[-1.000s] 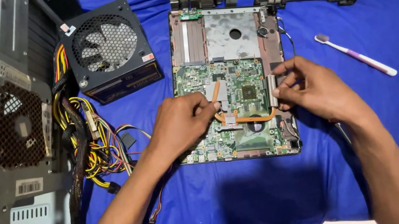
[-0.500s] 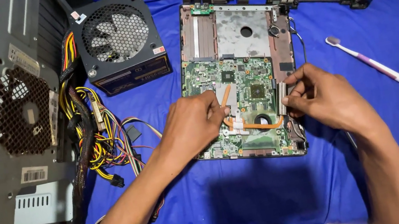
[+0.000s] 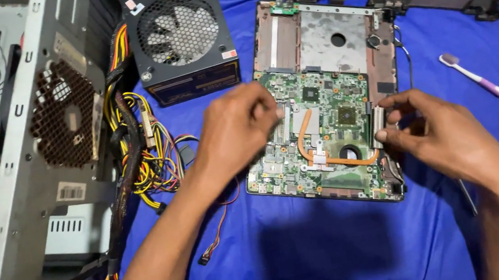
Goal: The person is installing a heatsink onto a laptop motherboard, securing it with a screwdriver, and then cleaning the board with a toothbrush.
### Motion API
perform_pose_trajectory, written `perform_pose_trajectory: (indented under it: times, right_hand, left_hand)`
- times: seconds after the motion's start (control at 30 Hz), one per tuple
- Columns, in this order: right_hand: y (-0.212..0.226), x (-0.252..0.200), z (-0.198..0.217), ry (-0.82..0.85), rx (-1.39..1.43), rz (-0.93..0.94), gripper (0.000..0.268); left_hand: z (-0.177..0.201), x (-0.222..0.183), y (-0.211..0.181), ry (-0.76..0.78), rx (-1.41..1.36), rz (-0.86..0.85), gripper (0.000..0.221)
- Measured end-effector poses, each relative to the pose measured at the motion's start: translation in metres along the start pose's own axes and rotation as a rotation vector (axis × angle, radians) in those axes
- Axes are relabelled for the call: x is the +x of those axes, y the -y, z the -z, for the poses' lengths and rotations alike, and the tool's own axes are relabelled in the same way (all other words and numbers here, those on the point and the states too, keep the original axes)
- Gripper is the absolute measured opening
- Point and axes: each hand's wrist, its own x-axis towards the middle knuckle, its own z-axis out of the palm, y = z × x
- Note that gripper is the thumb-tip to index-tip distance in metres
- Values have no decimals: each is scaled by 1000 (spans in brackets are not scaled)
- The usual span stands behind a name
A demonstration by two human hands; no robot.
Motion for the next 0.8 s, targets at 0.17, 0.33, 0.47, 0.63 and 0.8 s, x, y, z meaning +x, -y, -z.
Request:
perform_pose_trajectory:
  times: [0.17,0.33,0.47,0.63,0.8]
  right_hand:
    - [-11,5,-4,31,-24,114,79]
    - [-14,8,-6,51,-71,119,88]
    - [-15,8,-6,9,-59,152,80]
    - [-14,9,-5,12,-8,120,76]
    - [-12,8,-7,18,135,86,73]
  left_hand:
    - [6,1,12,20,52,75,12]
    - [-5,-4,10,71,63,20,18]
    - [-11,-8,5,125,83,-28,25]
    - [-23,-11,6,101,127,-69,22]
    - [-28,-9,1,11,123,-59,10]
